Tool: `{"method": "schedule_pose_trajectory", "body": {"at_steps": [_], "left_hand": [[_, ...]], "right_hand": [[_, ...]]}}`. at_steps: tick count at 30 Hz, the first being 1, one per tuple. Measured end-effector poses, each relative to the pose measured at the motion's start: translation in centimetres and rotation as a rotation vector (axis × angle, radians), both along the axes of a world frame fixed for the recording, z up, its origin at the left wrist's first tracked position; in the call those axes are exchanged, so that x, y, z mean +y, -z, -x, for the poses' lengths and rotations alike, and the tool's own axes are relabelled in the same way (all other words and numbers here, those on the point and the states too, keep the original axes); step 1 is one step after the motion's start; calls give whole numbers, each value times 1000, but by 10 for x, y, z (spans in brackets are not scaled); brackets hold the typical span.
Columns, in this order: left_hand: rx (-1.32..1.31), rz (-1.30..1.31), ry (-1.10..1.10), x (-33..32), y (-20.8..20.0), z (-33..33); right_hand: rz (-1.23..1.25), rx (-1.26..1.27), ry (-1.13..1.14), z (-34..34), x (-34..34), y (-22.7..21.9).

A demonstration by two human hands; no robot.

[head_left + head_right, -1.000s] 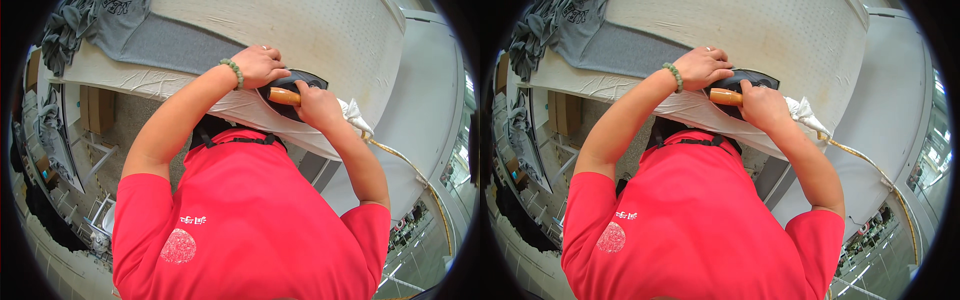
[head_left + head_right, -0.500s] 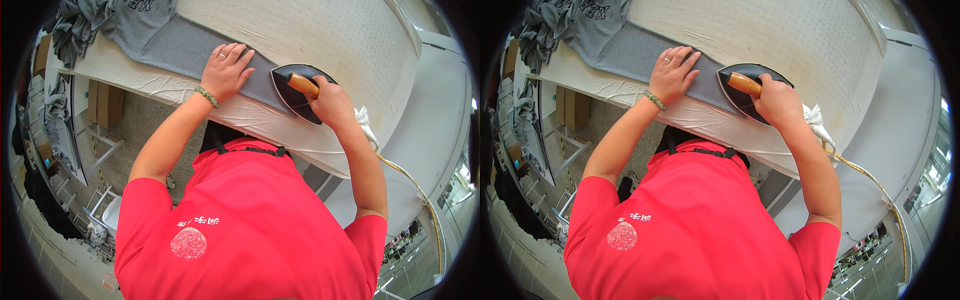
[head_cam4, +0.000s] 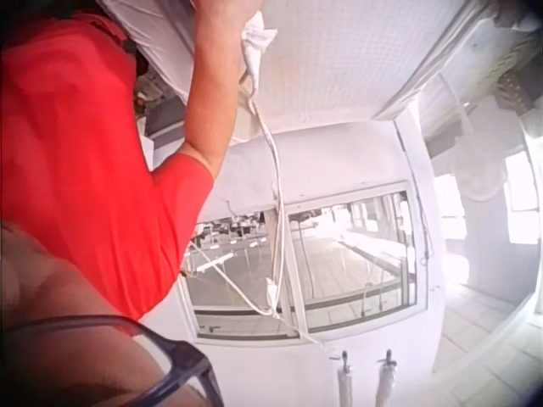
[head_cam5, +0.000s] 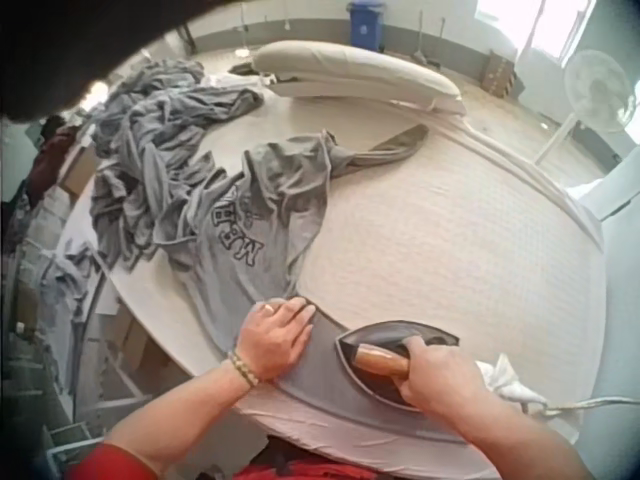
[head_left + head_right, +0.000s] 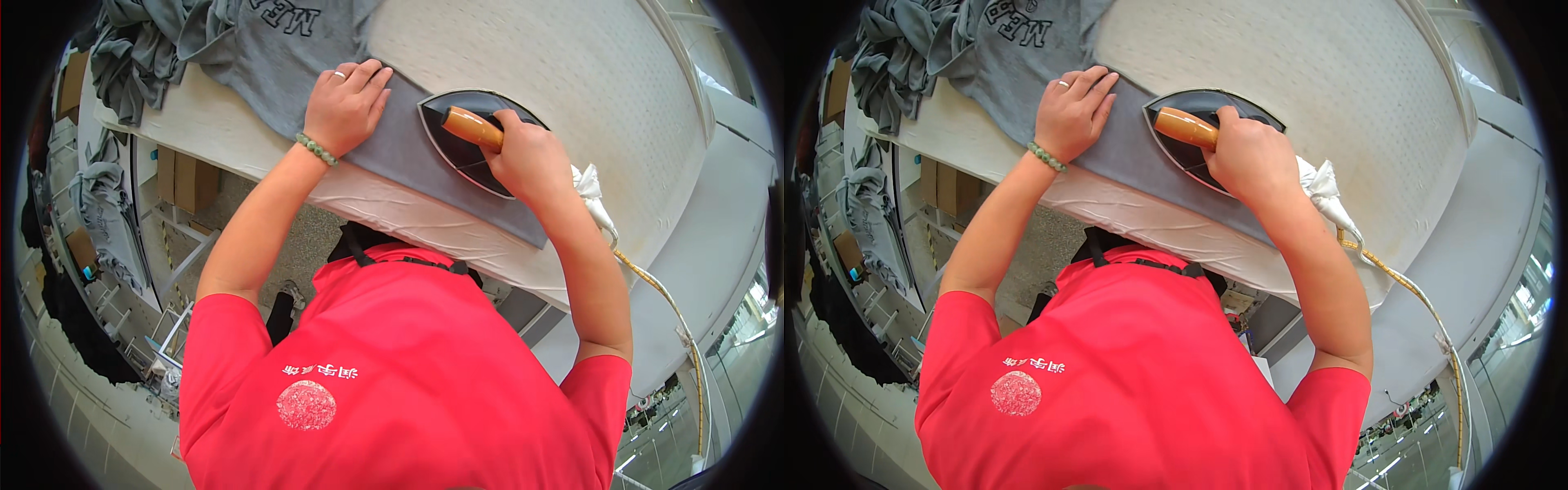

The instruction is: Ironing and folding grey hoodies on an industrial pressing table.

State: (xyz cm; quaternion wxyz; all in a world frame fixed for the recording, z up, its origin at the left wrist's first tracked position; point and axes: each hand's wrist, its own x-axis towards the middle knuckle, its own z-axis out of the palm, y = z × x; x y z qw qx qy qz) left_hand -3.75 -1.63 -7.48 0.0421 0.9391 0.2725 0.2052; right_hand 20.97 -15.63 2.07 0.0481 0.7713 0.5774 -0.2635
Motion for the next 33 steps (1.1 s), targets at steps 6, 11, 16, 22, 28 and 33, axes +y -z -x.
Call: {"method": "schedule_pose_trajectory", "body": {"at_steps": [6,11,16,22,28,33], "left_hand": [[-50,224,111,47,-7,16],[-490,461,-280,68,-24,74],[-914,774,-832,91,-3,177],[-1006,1372,-1032,139,-8,180],[-1330,1264,-704,146,15,178],[-1511,1551,-736,129,-3,180]], "right_hand": [[17,-7,-86,40,66,4],[45,12,-379,56,123,-1],[140,24,-564,65,159,-14],[126,7,-434,81,148,-11],[124,152,-124,138,95,-7],[210,134,170,100,47,-31]]}}
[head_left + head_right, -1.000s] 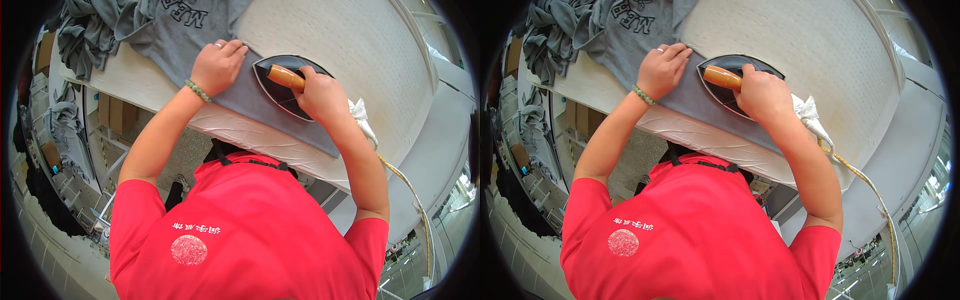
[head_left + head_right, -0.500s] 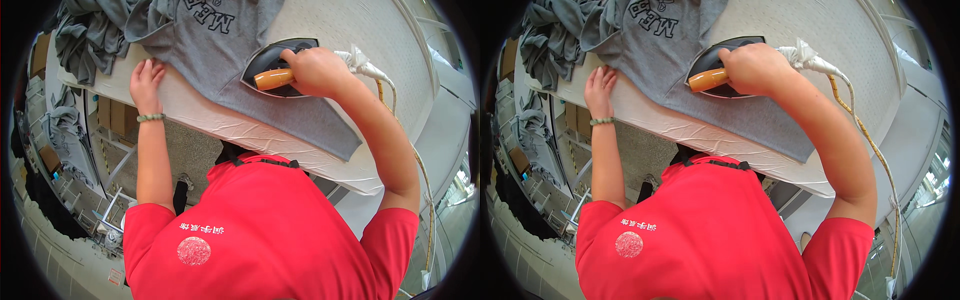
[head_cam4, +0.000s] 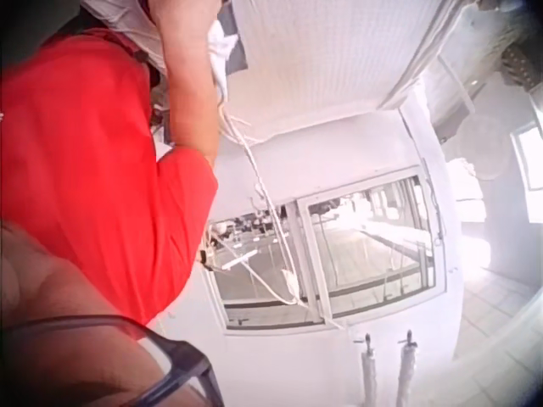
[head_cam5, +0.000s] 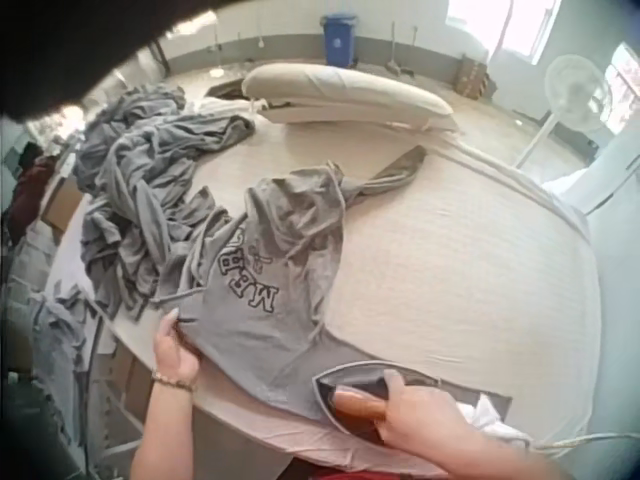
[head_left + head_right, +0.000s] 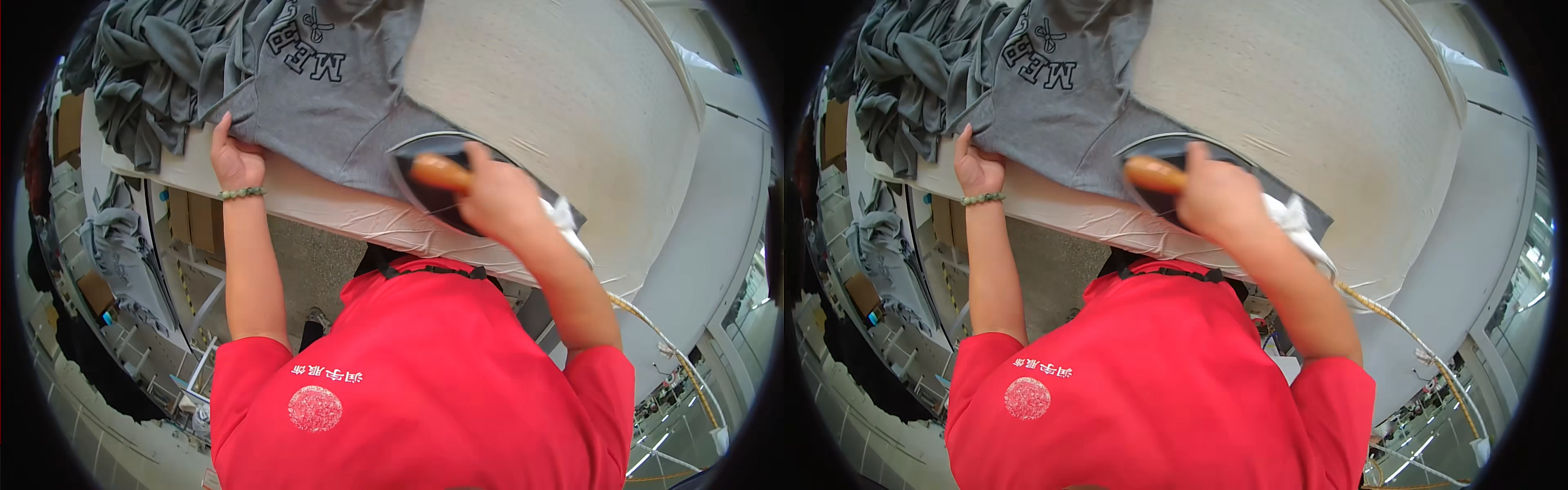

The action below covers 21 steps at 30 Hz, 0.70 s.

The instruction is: Ironing and folding grey hoodies on an industrial pressing table.

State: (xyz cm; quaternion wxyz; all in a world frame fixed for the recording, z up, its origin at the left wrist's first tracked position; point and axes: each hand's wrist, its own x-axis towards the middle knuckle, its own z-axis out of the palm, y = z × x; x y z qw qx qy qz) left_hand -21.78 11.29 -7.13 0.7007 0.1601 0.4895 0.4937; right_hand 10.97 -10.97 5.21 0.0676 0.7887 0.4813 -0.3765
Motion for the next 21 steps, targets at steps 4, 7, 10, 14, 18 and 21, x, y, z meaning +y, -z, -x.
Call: {"method": "schedule_pose_trajectory", "body": {"at_steps": [4,7,10,14,18,21], "left_hand": [[-70,140,-60,9,-21,-20],[-51,74,-5,38,-32,-40],[-47,-81,37,43,-64,-77],[65,-394,-73,14,-131,-102],[289,-722,-298,-52,-199,-131],[459,-964,-431,-97,-247,-137]], "right_hand": [[-281,-149,391,-127,-107,26],[-243,-428,556,-233,-194,53],[-99,-342,827,-296,-253,49],[-563,-784,228,-237,-231,30],[-814,-213,-203,-98,-226,58],[-926,-195,-144,-87,-241,106]]}}
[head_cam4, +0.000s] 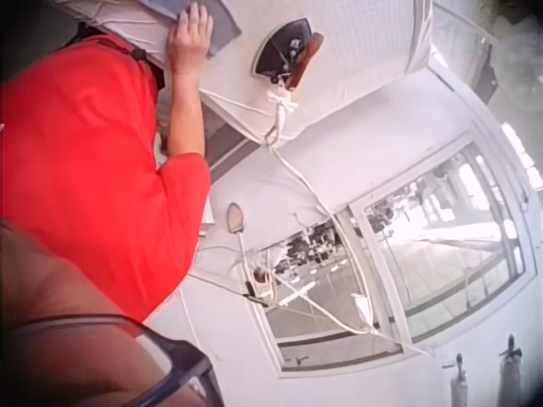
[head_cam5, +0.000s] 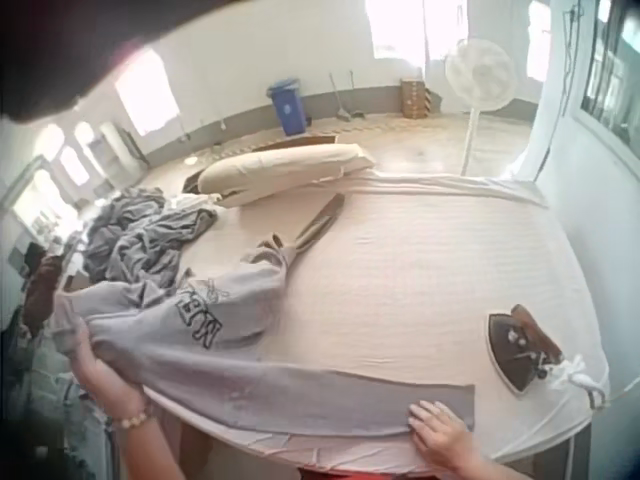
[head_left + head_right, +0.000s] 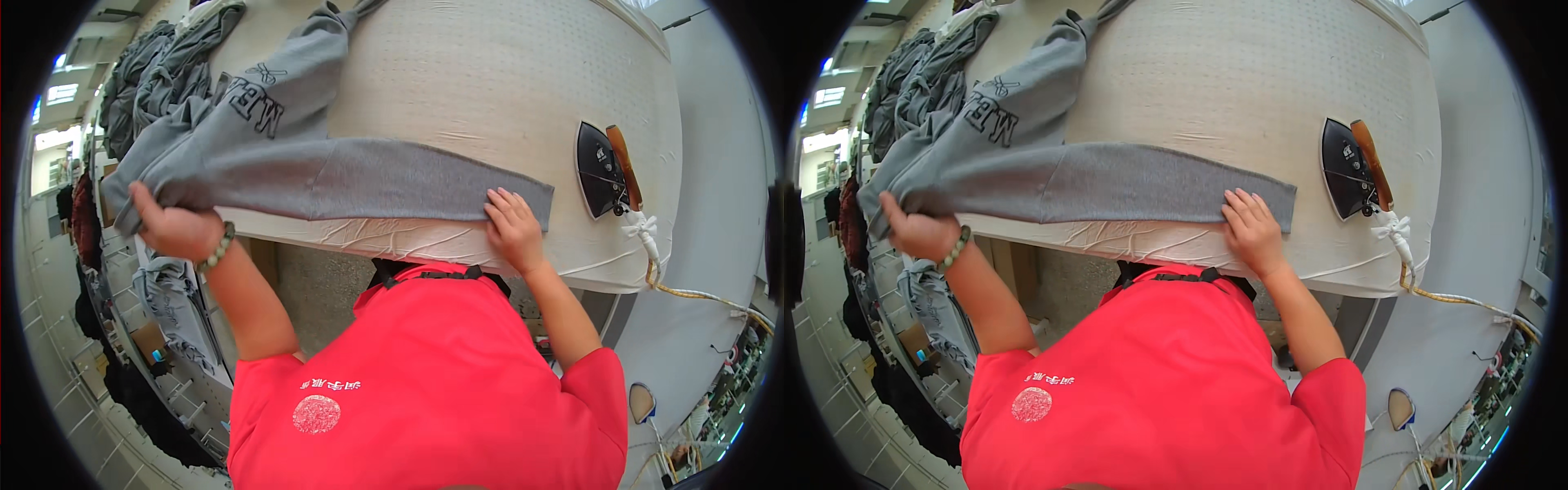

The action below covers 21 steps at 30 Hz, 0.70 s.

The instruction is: Ironing and folding grey hoodies on an industrial pressing table.

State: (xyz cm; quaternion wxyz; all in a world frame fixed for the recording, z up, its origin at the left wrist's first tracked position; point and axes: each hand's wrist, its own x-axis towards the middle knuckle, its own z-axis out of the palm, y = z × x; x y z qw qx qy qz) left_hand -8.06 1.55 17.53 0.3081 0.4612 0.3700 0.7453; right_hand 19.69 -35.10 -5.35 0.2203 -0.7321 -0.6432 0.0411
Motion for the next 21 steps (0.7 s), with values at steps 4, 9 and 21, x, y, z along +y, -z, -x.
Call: {"method": "schedule_pose_trajectory", "body": {"at_steps": [4,9,21], "left_hand": [[290,-383,-225,-50,-77,-17],[1507,-928,-505,-16,-149,-25],[1462,-226,576,-85,196,-83]], "right_hand": [[-134,344,338,-18,-34,0],[11,730,631,-79,-155,-67],[432,175,973,-76,-244,-41]]}}
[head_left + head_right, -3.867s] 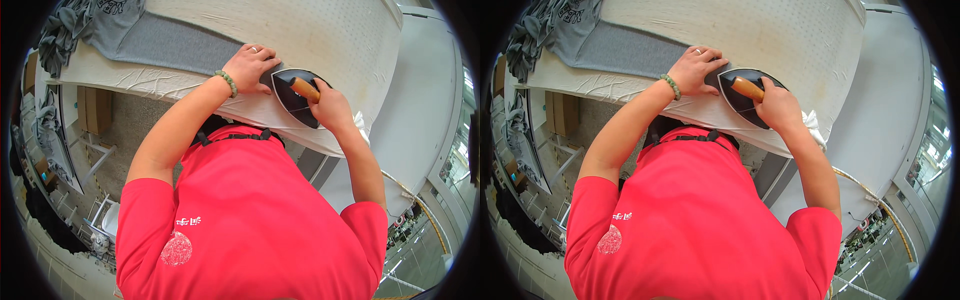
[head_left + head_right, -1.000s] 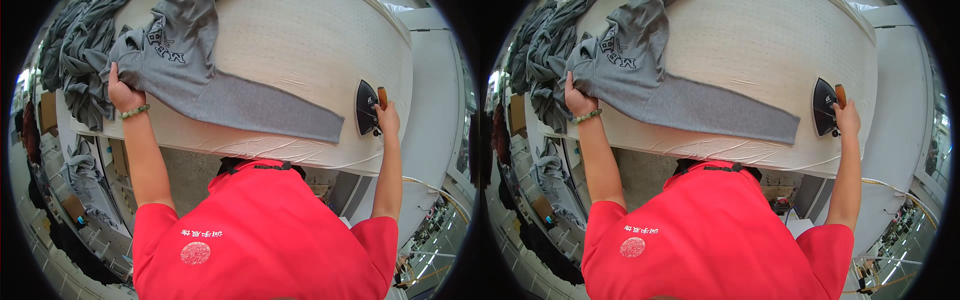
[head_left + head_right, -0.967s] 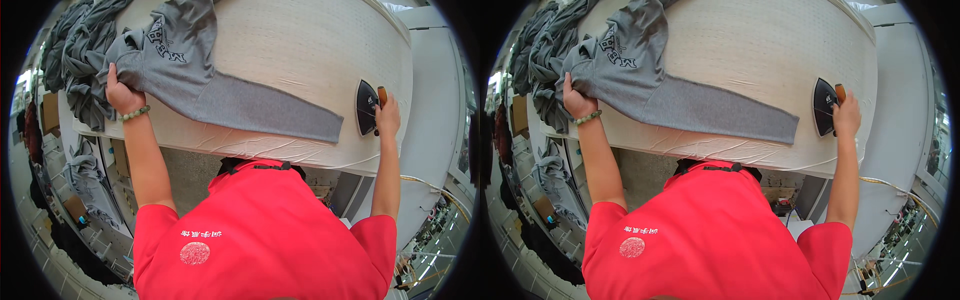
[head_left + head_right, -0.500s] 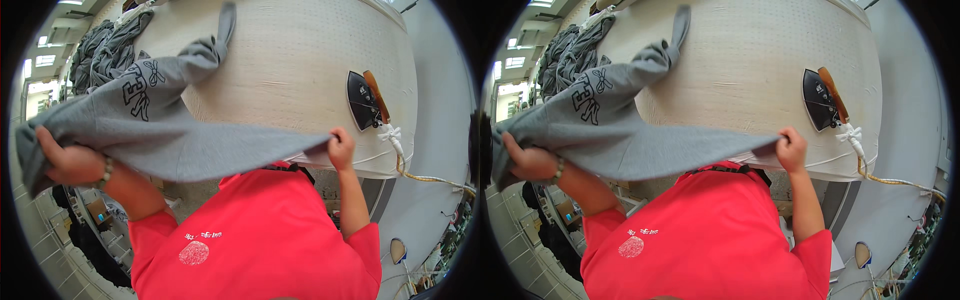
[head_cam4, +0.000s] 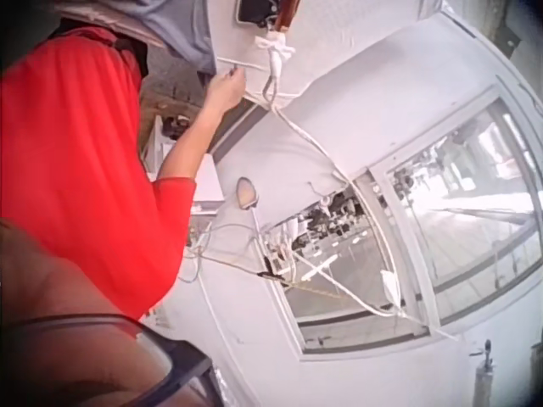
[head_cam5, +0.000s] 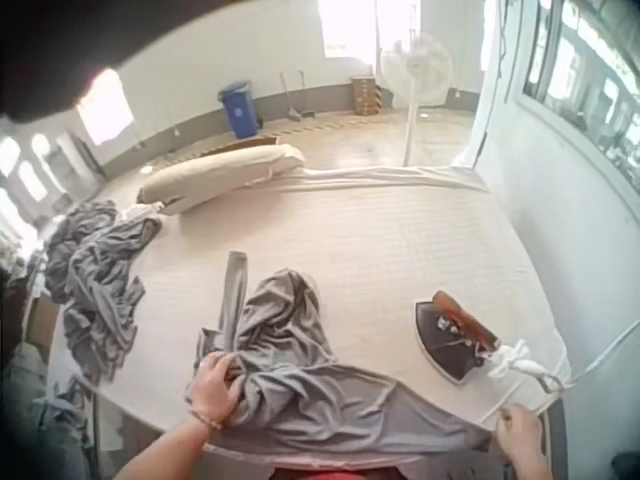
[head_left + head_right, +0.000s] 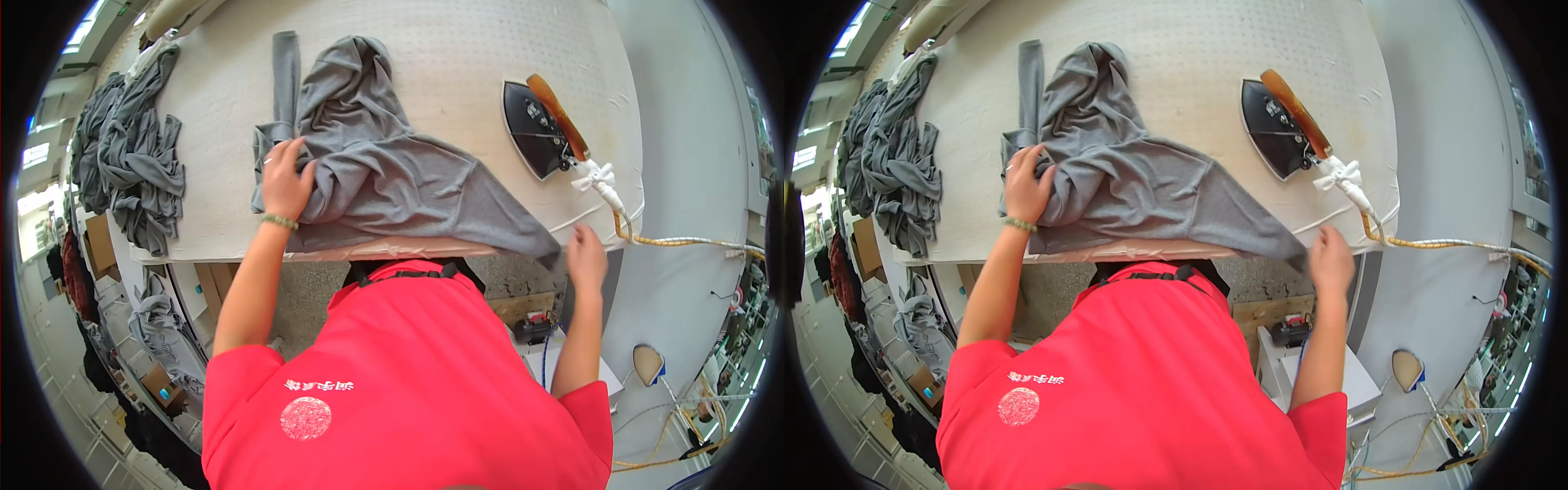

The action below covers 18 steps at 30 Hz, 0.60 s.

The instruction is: Ironing and folding grey hoodies on an industrial pressing table.

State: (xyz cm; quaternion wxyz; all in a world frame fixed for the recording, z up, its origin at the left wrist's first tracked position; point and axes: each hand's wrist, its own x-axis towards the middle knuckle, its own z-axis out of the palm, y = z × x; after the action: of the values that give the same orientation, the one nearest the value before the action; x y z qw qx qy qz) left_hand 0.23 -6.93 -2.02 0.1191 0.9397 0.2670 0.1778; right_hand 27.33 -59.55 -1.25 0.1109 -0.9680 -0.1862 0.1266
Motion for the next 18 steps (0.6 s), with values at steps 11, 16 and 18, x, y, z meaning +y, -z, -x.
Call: {"method": "schedule_pose_trajectory", "body": {"at_steps": [11,16,18], "left_hand": [[-52,188,-65,-59,-16,63],[-185,68,-144,-76,-34,66],[-85,-13,-131,-81,-30,66]], "right_hand": [[-207,-128,-441,6,224,39],[-109,-94,-443,5,230,36],[-40,-118,-480,6,233,30]]}}
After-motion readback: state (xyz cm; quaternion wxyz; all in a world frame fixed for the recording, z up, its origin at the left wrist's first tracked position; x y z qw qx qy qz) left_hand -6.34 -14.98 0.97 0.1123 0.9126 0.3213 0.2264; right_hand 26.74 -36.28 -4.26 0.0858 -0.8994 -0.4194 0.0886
